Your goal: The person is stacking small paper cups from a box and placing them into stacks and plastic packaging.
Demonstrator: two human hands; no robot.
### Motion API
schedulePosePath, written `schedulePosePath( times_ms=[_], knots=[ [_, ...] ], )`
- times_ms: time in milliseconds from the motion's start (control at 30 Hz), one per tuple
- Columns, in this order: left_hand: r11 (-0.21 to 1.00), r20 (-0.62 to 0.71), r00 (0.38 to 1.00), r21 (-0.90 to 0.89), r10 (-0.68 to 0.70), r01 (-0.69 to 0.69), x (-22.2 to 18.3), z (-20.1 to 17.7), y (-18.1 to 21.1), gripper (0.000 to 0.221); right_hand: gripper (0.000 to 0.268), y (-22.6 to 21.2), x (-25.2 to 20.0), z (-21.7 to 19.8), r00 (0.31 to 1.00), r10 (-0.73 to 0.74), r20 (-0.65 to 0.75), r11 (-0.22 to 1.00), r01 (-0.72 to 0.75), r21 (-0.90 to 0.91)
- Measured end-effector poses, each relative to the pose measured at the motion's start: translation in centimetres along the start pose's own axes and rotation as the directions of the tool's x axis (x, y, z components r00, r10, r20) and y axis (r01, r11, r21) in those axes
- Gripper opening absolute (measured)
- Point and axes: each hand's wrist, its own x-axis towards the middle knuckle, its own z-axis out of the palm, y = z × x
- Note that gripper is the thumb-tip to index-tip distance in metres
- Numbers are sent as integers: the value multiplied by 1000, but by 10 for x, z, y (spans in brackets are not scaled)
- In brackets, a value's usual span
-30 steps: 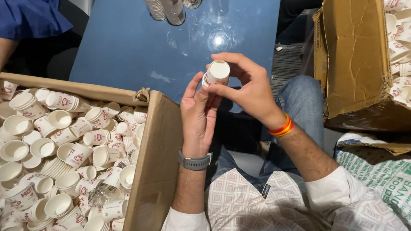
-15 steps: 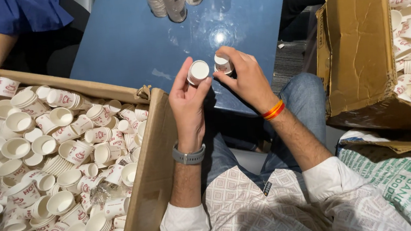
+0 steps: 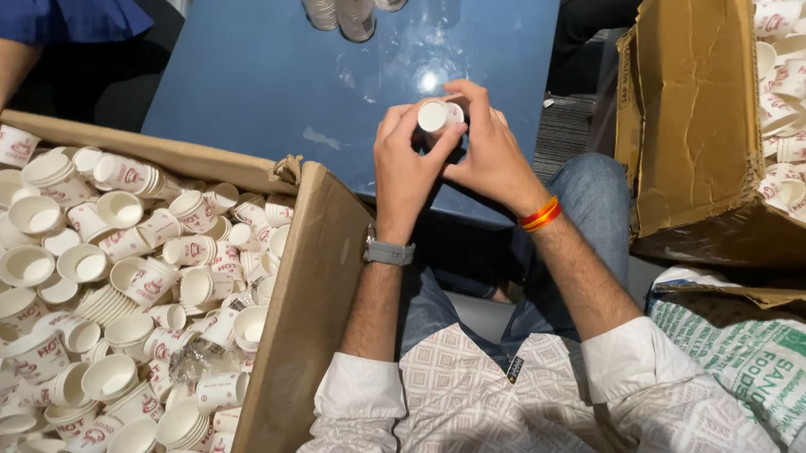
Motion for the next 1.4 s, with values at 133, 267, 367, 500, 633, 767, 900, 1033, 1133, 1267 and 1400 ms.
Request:
schedulePosePath(
  times_ms=[133, 267, 367, 500, 633, 767, 900, 1033, 1133, 1267, 1400],
  knots=[
    [996, -10, 999, 79, 50, -49, -2, 4, 3, 40, 86, 0, -1, -4, 997, -68, 24, 990, 71, -125],
    [974, -1, 999, 224, 39, -38, -5, 10, 1, 41, 97, -60, 2, -19, 994, -55, 93, 961, 78, -267],
    [964, 2, 1000, 267, 10, -10, -13, 3, 3, 48, 89, -154, 12, -14, 981, -119, 152, 869, 177, -462],
    [969, -122, 979, 205, 165, -138, -13, -12, 37, 69, 37, -219, 33, 62, 828, -489, 276, 865, 501, 30],
    [982, -247, 952, 88, 181, -165, -14, -3, 17, 56, 20, -192, 65, 209, 683, -446, 578, 808, 585, -67],
    [994, -319, 944, -31, 88, -104, -12, 2, -2, 28, 25, -163, 110, 274, 650, -323, 687, 696, 656, -293],
    [994, -346, 934, -15, 93, -105, -16, 6, -4, 25, 42, -113, 128, 294, 521, -262, 812, 742, 647, -175],
    [995, -359, 932, -62, 52, -79, -16, 5, -5, 24, 30, -132, 118, 275, 496, -156, 854, 683, 679, -269],
    [992, -346, 936, -79, 61, -94, -17, 4, -7, 24, 41, -160, 110, 249, 523, -121, 844, 577, 729, -369],
    [989, -344, 939, -127, 28, -76, -10, 5, -8, 23, 35, -170, 90, 196, 670, -537, 513, 760, 648, -51],
    [996, -343, 939, -75, 12, -40, -15, 3, 1, 27, 49, -180, 58, 82, 829, -527, 186, 850, 513, 121]
  ],
)
